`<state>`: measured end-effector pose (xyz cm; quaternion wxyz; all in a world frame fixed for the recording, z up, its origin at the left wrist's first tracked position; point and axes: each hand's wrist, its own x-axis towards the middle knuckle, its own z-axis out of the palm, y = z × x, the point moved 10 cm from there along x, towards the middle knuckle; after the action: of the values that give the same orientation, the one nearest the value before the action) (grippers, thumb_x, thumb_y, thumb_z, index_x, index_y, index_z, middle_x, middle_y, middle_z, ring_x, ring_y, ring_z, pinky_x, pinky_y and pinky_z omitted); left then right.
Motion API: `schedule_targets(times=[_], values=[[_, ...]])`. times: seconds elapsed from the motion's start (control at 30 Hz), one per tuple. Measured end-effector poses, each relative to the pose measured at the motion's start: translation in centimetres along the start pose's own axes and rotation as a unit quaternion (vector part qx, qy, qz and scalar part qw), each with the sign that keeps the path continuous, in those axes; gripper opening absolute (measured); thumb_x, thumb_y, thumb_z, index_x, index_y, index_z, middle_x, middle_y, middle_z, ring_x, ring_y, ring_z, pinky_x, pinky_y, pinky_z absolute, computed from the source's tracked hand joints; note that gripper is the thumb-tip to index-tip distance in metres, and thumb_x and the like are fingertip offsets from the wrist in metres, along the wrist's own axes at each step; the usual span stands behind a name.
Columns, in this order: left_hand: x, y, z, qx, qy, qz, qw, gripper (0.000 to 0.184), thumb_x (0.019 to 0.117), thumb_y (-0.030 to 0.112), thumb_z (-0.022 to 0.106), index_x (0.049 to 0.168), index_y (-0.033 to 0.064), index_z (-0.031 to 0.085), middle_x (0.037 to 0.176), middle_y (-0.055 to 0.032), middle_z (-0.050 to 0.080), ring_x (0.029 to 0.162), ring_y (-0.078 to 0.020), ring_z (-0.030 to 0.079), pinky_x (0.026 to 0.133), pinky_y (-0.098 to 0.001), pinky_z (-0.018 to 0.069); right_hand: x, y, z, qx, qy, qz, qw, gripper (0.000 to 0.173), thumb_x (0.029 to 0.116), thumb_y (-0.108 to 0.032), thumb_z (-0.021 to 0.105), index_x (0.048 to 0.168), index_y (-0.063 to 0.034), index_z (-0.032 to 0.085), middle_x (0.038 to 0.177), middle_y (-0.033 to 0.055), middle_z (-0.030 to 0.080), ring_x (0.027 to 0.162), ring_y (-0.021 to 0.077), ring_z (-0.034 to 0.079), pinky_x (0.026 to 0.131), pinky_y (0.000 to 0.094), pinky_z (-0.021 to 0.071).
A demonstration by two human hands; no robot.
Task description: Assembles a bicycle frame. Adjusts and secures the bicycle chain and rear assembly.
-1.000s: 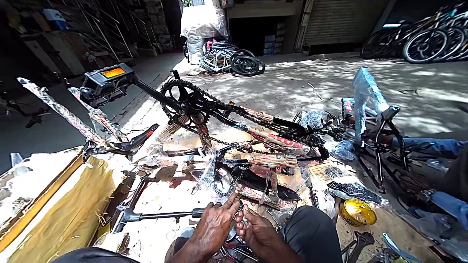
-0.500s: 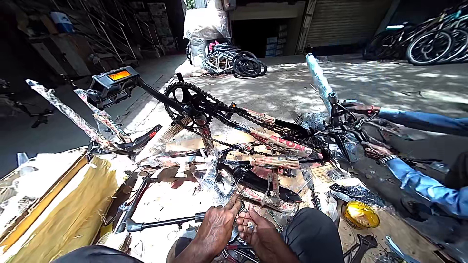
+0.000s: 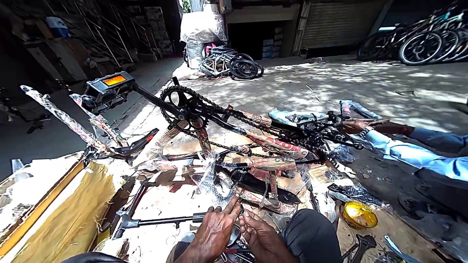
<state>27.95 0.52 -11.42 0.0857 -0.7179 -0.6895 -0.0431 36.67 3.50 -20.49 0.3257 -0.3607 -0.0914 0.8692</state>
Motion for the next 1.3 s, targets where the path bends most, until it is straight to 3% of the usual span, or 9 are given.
schedule_targets(times=[0.1,0.23,0.4,0.57,0.7,0.8,1.0,1.13,1.3], values=[[0.0,-0.3,0.0,0.004,-0.002,-0.01,1.0,0.047,0.0957,0.003,0.053,0.14,0.014,0.063,0.156,0.0019,0.051,0.082,-0.0242,0.073,0.068,-0.0422,0.0571,-0.1,-0.1,0.0,0.037,0.011,0.002,0.999,0.021,0.1001,-0.001,0.059,0.12,0.0061,0.06,0.091,0.0176,0.069,0.073,0.0236,0.071,0.067,0.0334,0.0623],[0.1,0.0,0.2,0.004,-0.015,-0.003,1.0,0.045,0.0973,0.006,0.054,0.141,0.0134,0.062,0.157,0.0008,0.05,0.083,-0.0255,0.073,0.068,-0.0433,0.0573,-0.2,0.7,0.2,-0.041,-0.001,0.05,0.998,0.034,0.1097,-0.027,0.047,0.101,0.0028,0.061,0.078,0.0134,0.067,0.058,0.0177,0.065,0.053,0.0277,0.0559],[0.0,0.0,0.0,0.002,0.01,0.001,1.0,0.045,0.0959,0.004,0.054,0.139,0.0137,0.063,0.156,0.0014,0.051,0.081,-0.0236,0.073,0.066,-0.0414,0.0568,-0.2,-0.4,0.2,0.006,-0.028,-0.013,1.0,0.024,0.0943,0.01,0.059,0.118,0.0073,0.059,0.088,0.0175,0.069,0.07,0.0212,0.07,0.065,0.0309,0.0614],[0.1,0.1,0.1,0.011,0.005,0.004,1.0,0.045,0.0967,0.006,0.054,0.14,0.0144,0.063,0.156,0.0014,0.051,0.081,-0.0235,0.073,0.066,-0.0415,0.0568,-0.2,0.5,-0.1,-0.044,0.005,0.049,0.998,0.04,0.1098,-0.035,0.046,0.106,0.0021,0.062,0.081,0.015,0.07,0.062,0.0209,0.068,0.055,0.0314,0.0575],[0.2,0.0,-0.3,0.01,0.008,0.003,1.0,0.046,0.0951,0.004,0.055,0.14,0.0139,0.063,0.155,0.0013,0.052,0.079,-0.0237,0.073,0.065,-0.0414,0.0566,-0.1,-0.2,0.1,-0.036,-0.031,-0.002,0.999,0.013,0.1014,-0.002,0.058,0.112,0.0051,0.062,0.087,0.0156,0.07,0.067,0.0187,0.069,0.061,0.0281,0.0596],[0.2,0.0,-0.3,0.006,0.009,0.003,1.0,0.046,0.0955,0.004,0.054,0.139,0.0136,0.063,0.156,0.0014,0.051,0.079,-0.0234,0.073,0.065,-0.0411,0.0567,-0.1,-0.7,0.0,-0.011,-0.025,-0.03,0.999,0.024,0.0928,0.01,0.062,0.117,0.0057,0.06,0.09,0.0174,0.07,0.073,0.0216,0.07,0.068,0.0318,0.0612],[0.3,0.2,-0.1,0.007,-0.008,0.004,1.0,0.045,0.0972,0.006,0.053,0.141,0.0134,0.062,0.157,0.0007,0.05,0.083,-0.0247,0.073,0.068,-0.0417,0.0568,-0.3,0.6,0.0,-0.058,-0.01,0.065,0.996,0.044,0.1104,-0.037,0.044,0.101,0.0013,0.063,0.079,0.0133,0.07,0.061,0.0195,0.067,0.055,0.0301,0.0573],[0.4,-0.1,-0.3,0.004,-0.011,-0.002,1.0,0.047,0.0968,0.004,0.053,0.142,0.0132,0.061,0.157,0.0015,0.049,0.083,-0.0245,0.073,0.068,-0.0417,0.0573,-0.2,-0.4,0.4,-0.034,-0.045,0.004,0.998,0.014,0.1012,-0.001,0.058,0.114,0.0053,0.061,0.089,0.0159,0.07,0.068,0.0191,0.069,0.063,0.0281,0.0598],[0.5,-0.1,-0.2,-0.008,-0.003,-0.003,1.0,0.045,0.0971,0.004,0.052,0.14,0.0129,0.063,0.157,0.0017,0.05,0.08,-0.0238,0.073,0.067,-0.0413,0.0575,-0.2,-0.7,0.1,-0.008,-0.046,-0.04,0.998,0.027,0.0926,0.011,0.062,0.119,0.0054,0.06,0.092,0.0185,0.07,0.074,0.0223,0.07,0.069,0.0321,0.061]])
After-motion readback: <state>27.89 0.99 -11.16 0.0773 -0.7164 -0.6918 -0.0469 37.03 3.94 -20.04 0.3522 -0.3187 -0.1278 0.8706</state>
